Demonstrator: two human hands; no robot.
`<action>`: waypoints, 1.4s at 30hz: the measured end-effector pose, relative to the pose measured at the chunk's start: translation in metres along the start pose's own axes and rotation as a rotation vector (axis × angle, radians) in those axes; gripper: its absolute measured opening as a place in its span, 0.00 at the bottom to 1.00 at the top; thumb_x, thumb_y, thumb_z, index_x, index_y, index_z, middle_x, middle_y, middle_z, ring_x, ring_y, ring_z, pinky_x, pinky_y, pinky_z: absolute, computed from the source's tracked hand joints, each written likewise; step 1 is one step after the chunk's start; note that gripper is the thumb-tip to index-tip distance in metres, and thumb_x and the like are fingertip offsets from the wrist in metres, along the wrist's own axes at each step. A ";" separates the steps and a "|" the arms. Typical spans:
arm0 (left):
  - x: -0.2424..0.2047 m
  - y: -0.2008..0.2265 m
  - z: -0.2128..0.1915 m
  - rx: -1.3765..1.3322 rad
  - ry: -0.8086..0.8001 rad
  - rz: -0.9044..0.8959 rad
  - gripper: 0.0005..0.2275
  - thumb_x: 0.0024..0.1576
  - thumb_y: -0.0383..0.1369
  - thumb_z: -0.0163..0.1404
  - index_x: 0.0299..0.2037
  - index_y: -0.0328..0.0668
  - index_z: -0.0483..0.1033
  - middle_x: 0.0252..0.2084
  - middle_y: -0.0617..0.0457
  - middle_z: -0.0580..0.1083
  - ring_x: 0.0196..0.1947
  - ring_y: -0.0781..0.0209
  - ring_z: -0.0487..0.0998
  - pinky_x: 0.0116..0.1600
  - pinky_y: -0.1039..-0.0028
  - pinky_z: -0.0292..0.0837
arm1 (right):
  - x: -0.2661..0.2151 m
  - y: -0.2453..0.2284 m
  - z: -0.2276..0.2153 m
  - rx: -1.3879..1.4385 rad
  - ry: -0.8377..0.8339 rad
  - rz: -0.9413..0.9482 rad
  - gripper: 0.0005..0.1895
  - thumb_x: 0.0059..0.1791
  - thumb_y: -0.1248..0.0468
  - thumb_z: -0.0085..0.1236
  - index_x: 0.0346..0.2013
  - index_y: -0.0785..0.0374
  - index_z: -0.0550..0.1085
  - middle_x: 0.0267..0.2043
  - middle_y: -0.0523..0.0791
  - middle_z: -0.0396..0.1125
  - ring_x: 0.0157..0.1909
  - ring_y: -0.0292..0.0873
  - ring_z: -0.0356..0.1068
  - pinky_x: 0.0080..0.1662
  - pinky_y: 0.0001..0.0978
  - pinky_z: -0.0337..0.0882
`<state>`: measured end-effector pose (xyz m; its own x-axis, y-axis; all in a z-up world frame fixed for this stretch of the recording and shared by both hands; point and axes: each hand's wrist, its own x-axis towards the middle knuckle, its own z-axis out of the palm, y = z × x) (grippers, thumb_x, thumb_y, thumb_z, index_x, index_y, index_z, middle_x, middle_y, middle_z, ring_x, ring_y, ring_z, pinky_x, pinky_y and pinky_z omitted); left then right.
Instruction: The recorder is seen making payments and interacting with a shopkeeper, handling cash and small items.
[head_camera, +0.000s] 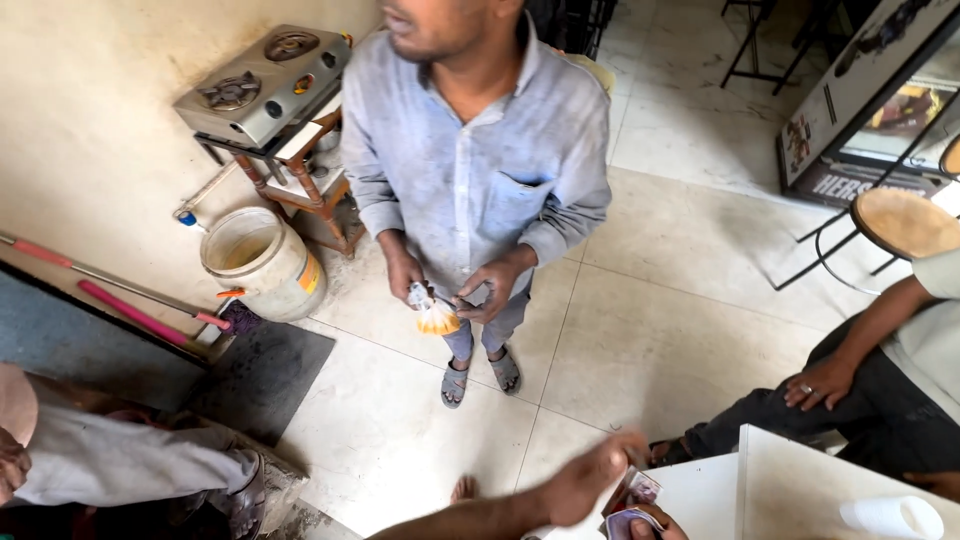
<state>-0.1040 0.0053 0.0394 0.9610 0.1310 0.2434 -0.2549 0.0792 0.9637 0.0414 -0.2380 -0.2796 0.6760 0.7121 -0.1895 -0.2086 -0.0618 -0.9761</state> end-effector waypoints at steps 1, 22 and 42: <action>0.009 0.021 -0.019 0.001 0.005 0.006 0.29 0.69 0.55 0.29 0.65 0.36 0.60 0.57 0.55 0.66 0.60 0.71 0.66 0.66 0.75 0.59 | 0.001 -0.001 -0.001 -0.004 -0.005 -0.003 0.20 0.51 0.55 0.58 0.44 0.72 0.79 0.46 0.63 0.76 0.52 0.57 0.77 0.58 0.51 0.71; 0.024 0.162 -0.129 1.151 0.327 1.030 0.11 0.58 0.27 0.59 0.44 0.46 0.69 0.39 0.50 0.75 0.27 0.57 0.76 0.35 0.67 0.71 | -0.007 -0.073 0.032 -0.080 0.277 -0.132 0.19 0.57 0.60 0.54 0.53 0.77 0.77 0.39 0.60 0.77 0.43 0.49 0.74 0.49 0.42 0.71; -0.013 0.102 -0.118 0.920 0.637 0.547 0.35 0.56 0.19 0.53 0.73 0.23 0.49 0.21 0.55 0.67 0.18 0.64 0.70 0.27 0.72 0.66 | -0.059 -0.248 0.150 0.143 0.491 0.030 0.14 0.54 0.65 0.54 0.49 0.73 0.76 0.33 0.50 0.74 0.25 0.32 0.67 0.21 0.23 0.56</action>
<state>-0.1550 0.1279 0.1217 0.4641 0.4048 0.7879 -0.1880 -0.8242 0.5342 -0.0528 -0.1598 -0.0107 0.9133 0.2972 -0.2784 -0.3044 0.0441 -0.9515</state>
